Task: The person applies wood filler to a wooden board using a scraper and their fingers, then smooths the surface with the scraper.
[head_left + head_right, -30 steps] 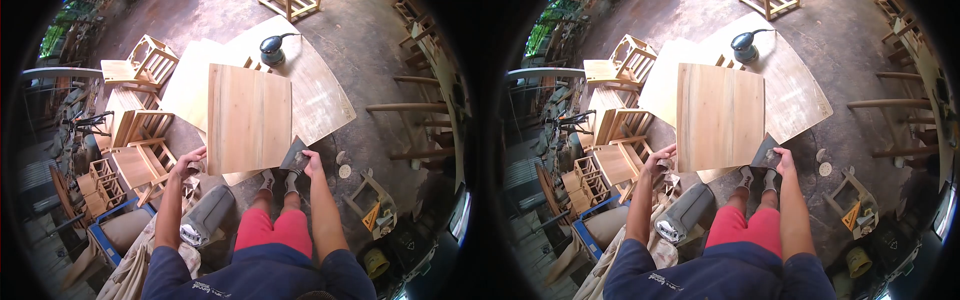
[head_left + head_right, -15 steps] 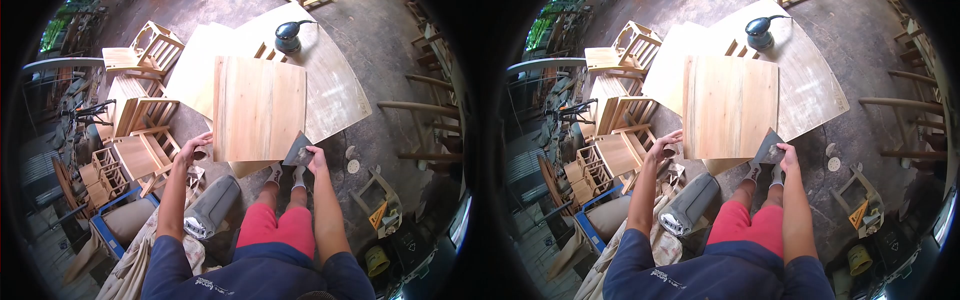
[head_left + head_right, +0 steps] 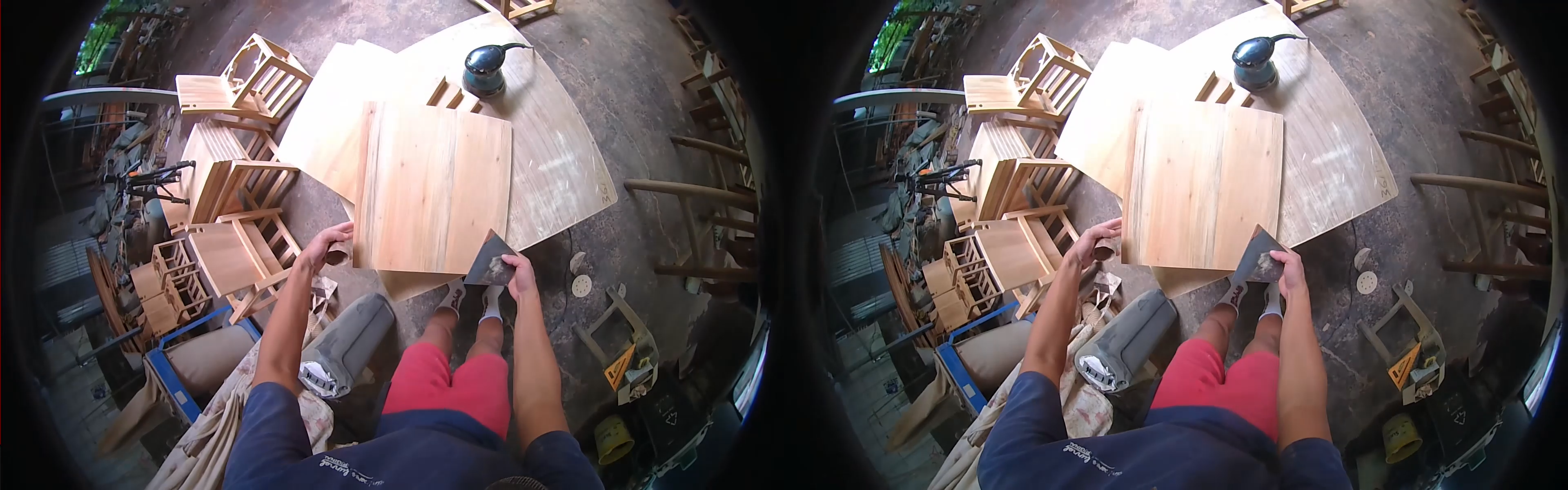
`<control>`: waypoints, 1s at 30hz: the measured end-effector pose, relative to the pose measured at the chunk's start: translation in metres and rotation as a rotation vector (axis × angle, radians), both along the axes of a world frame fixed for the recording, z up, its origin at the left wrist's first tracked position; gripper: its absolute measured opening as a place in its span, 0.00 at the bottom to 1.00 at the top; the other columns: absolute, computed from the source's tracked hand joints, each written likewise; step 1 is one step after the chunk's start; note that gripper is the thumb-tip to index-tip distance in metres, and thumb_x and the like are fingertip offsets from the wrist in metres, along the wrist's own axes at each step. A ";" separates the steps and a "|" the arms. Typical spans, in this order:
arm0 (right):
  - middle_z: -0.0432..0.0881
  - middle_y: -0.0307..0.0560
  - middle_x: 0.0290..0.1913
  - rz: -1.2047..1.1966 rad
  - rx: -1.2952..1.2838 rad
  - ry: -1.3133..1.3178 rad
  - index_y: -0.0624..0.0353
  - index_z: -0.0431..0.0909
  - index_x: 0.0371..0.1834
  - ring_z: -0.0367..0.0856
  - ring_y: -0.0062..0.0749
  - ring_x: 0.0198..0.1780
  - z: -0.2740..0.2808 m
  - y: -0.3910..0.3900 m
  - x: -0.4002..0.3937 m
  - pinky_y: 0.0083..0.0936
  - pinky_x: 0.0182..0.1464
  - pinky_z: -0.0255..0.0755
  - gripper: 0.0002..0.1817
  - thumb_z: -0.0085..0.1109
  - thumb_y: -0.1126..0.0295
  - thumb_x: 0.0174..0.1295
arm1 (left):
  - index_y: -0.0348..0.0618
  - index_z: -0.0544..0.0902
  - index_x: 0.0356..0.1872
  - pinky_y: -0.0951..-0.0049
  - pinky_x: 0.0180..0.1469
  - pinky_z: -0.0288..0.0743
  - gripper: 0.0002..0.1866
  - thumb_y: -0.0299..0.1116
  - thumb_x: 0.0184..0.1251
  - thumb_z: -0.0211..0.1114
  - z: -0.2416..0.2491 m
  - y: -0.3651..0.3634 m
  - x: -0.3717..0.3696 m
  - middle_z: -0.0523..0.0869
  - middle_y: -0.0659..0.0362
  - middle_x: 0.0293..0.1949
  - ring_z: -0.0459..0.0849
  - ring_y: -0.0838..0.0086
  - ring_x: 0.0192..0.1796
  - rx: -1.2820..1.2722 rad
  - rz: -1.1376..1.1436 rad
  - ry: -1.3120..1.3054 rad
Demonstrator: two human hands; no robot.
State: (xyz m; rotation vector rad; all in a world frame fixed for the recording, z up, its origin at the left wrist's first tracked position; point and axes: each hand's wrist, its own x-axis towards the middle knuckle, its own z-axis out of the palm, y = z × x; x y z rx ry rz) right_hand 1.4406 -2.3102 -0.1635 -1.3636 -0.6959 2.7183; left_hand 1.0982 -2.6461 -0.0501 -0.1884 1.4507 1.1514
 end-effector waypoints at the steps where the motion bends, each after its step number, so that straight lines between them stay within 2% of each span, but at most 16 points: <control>1: 0.88 0.47 0.43 0.012 0.012 0.006 0.70 0.81 0.54 0.87 0.33 0.43 -0.002 0.001 0.000 0.29 0.54 0.80 0.21 0.56 0.75 0.57 | 0.36 0.70 0.74 0.69 0.56 0.80 0.37 0.37 0.59 0.59 0.002 0.002 0.000 0.77 0.53 0.68 0.78 0.69 0.64 -0.013 -0.009 0.000; 4: 0.88 0.47 0.42 0.027 0.082 -0.031 0.70 0.82 0.53 0.87 0.33 0.43 -0.009 0.002 -0.005 0.28 0.53 0.80 0.20 0.57 0.75 0.57 | 0.35 0.62 0.77 0.70 0.49 0.83 0.39 0.34 0.61 0.54 0.005 0.009 -0.002 0.77 0.49 0.69 0.85 0.71 0.55 -0.083 -0.095 0.074; 5: 0.88 0.47 0.41 0.026 0.082 -0.034 0.70 0.83 0.52 0.87 0.33 0.42 -0.012 0.002 -0.004 0.28 0.52 0.80 0.19 0.57 0.75 0.57 | 0.34 0.65 0.76 0.70 0.49 0.83 0.38 0.34 0.62 0.54 0.006 0.010 -0.004 0.78 0.50 0.68 0.85 0.71 0.54 -0.036 -0.115 0.054; 8: 0.89 0.48 0.39 0.003 0.038 -0.053 0.70 0.83 0.47 0.88 0.34 0.39 -0.003 0.003 -0.008 0.29 0.48 0.81 0.16 0.58 0.74 0.58 | 0.34 0.66 0.75 0.70 0.49 0.83 0.37 0.35 0.62 0.55 0.026 0.021 0.001 0.79 0.50 0.67 0.85 0.71 0.54 -0.112 -0.133 0.109; 10: 0.89 0.48 0.38 -0.038 -0.017 -0.070 0.69 0.84 0.44 0.88 0.34 0.37 -0.005 0.011 -0.008 0.29 0.46 0.82 0.14 0.58 0.74 0.58 | 0.33 0.67 0.75 0.71 0.49 0.83 0.37 0.35 0.62 0.55 0.021 0.018 -0.001 0.79 0.50 0.67 0.85 0.72 0.53 -0.105 -0.173 0.135; 11: 0.88 0.51 0.38 -0.055 -0.036 -0.042 0.68 0.82 0.42 0.88 0.40 0.39 -0.014 0.011 -0.008 0.36 0.49 0.84 0.11 0.57 0.73 0.61 | 0.33 0.67 0.75 0.71 0.49 0.83 0.37 0.35 0.62 0.55 0.018 0.018 0.000 0.79 0.50 0.67 0.85 0.72 0.52 -0.100 -0.193 0.148; 14: 0.88 0.52 0.39 -0.214 -0.039 -0.073 0.68 0.82 0.42 0.88 0.40 0.39 -0.022 0.009 -0.014 0.37 0.50 0.83 0.11 0.57 0.73 0.61 | 0.32 0.65 0.75 0.72 0.48 0.83 0.38 0.34 0.61 0.54 0.004 0.019 0.009 0.79 0.49 0.67 0.85 0.72 0.52 -0.079 -0.240 0.203; 17: 0.88 0.51 0.42 -0.288 0.031 -0.030 0.68 0.82 0.46 0.88 0.39 0.43 -0.009 0.021 -0.010 0.36 0.53 0.81 0.13 0.57 0.75 0.60 | 0.31 0.71 0.72 0.74 0.68 0.66 0.33 0.32 0.63 0.55 0.018 0.033 0.028 0.79 0.53 0.68 0.75 0.69 0.68 -0.045 -0.148 0.101; 18: 0.88 0.51 0.43 -0.313 0.054 -0.023 0.68 0.82 0.48 0.88 0.39 0.44 -0.008 0.022 -0.003 0.35 0.54 0.81 0.14 0.57 0.75 0.60 | 0.31 0.70 0.73 0.74 0.68 0.66 0.34 0.32 0.63 0.55 0.015 0.031 0.037 0.79 0.53 0.68 0.75 0.69 0.68 -0.029 -0.135 0.075; 19: 0.87 0.50 0.46 -0.303 0.069 -0.029 0.68 0.81 0.53 0.87 0.38 0.47 -0.005 0.026 0.008 0.34 0.56 0.80 0.17 0.55 0.76 0.61 | 0.31 0.70 0.73 0.75 0.68 0.66 0.34 0.32 0.64 0.55 0.010 0.033 0.043 0.79 0.53 0.68 0.76 0.69 0.68 -0.008 -0.123 0.051; 21: 0.87 0.50 0.46 -0.368 0.100 -0.027 0.70 0.81 0.52 0.87 0.37 0.47 0.013 0.035 0.030 0.31 0.55 0.80 0.18 0.56 0.75 0.60 | 0.31 0.68 0.74 0.76 0.66 0.68 0.34 0.30 0.64 0.55 0.003 0.051 0.058 0.79 0.53 0.68 0.77 0.70 0.66 0.075 -0.144 0.047; 24: 0.86 0.50 0.48 -0.417 0.172 -0.066 0.70 0.80 0.53 0.86 0.36 0.49 0.029 0.052 0.073 0.30 0.57 0.78 0.18 0.55 0.75 0.60 | 0.32 0.68 0.74 0.78 0.63 0.70 0.34 0.28 0.63 0.55 -0.023 0.078 0.086 0.80 0.54 0.67 0.78 0.73 0.63 0.032 -0.173 0.023; 25: 0.86 0.50 0.49 -0.435 0.197 -0.088 0.70 0.80 0.53 0.86 0.36 0.50 0.028 0.057 0.089 0.31 0.57 0.78 0.18 0.55 0.75 0.60 | 0.32 0.65 0.76 0.77 0.57 0.75 0.37 0.29 0.61 0.53 -0.036 0.088 0.093 0.76 0.51 0.71 0.81 0.73 0.59 0.028 -0.242 0.064; 30: 0.86 0.49 0.48 -0.554 0.216 -0.155 0.68 0.81 0.52 0.85 0.37 0.50 0.017 0.085 0.137 0.32 0.57 0.77 0.16 0.56 0.77 0.60 | 0.33 0.71 0.73 0.76 0.65 0.67 0.34 0.31 0.63 0.57 -0.092 0.142 0.118 0.80 0.58 0.65 0.77 0.74 0.62 0.011 -0.299 0.050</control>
